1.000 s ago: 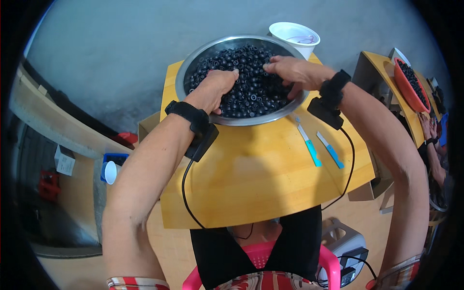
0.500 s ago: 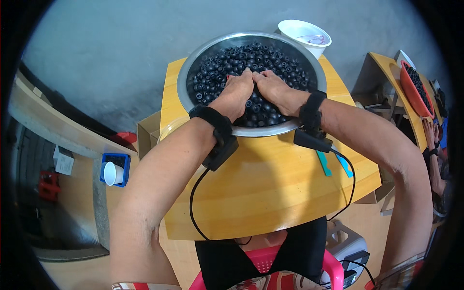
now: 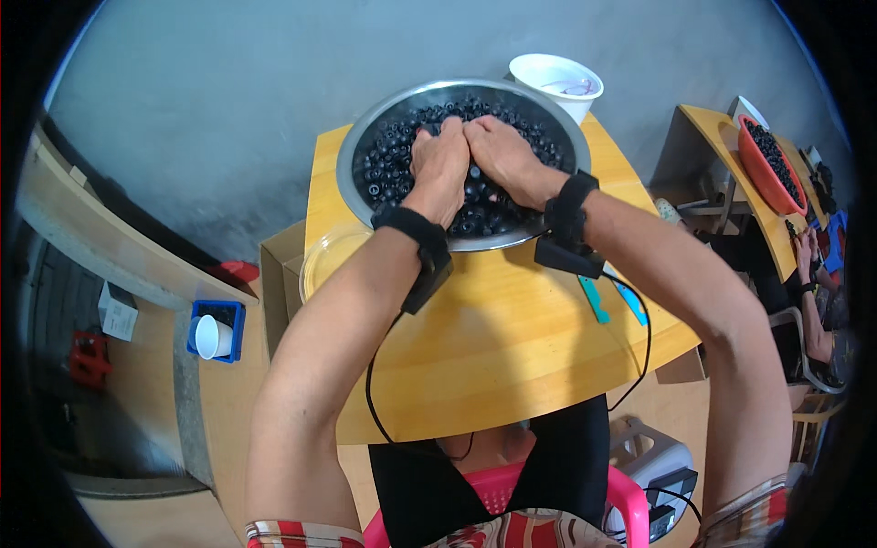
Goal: Processing and trimming small black plastic spheres with a craft knife.
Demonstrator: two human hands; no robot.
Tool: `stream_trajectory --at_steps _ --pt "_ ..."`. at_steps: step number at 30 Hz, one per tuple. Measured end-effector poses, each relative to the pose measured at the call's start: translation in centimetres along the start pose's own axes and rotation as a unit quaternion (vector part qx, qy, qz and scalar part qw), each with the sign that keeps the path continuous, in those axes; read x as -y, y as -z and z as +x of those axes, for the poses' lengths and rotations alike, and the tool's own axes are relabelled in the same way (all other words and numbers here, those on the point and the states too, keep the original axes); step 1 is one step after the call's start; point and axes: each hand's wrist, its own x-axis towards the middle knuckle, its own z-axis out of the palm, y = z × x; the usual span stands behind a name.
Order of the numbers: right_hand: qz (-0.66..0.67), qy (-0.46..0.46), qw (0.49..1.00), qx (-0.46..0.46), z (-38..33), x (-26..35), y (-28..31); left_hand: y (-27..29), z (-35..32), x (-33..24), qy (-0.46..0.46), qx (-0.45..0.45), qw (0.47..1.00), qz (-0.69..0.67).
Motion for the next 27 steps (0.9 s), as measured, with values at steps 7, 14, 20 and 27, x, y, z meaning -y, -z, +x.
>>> stream_trajectory --at_steps 7,14,20,27 --pt "0.006 -0.018 0.999 0.026 -1.4 0.8 -0.5 0.6 -0.1 1.5 0.007 -0.062 0.998 -0.009" --pt "-0.034 0.079 0.996 -0.018 -3.5 3.2 -0.5 2.4 -2.5 -0.5 -0.009 -0.057 0.997 -0.053" --pt "-0.056 0.103 0.993 -0.034 -7.1 4.7 0.5 2.8 -6.3 -1.5 -0.041 -0.085 0.991 -0.097" --pt "-0.057 0.117 0.988 -0.084 -13.3 2.4 1.8 1.8 -13.6 0.4 -0.074 -0.004 0.983 -0.167"
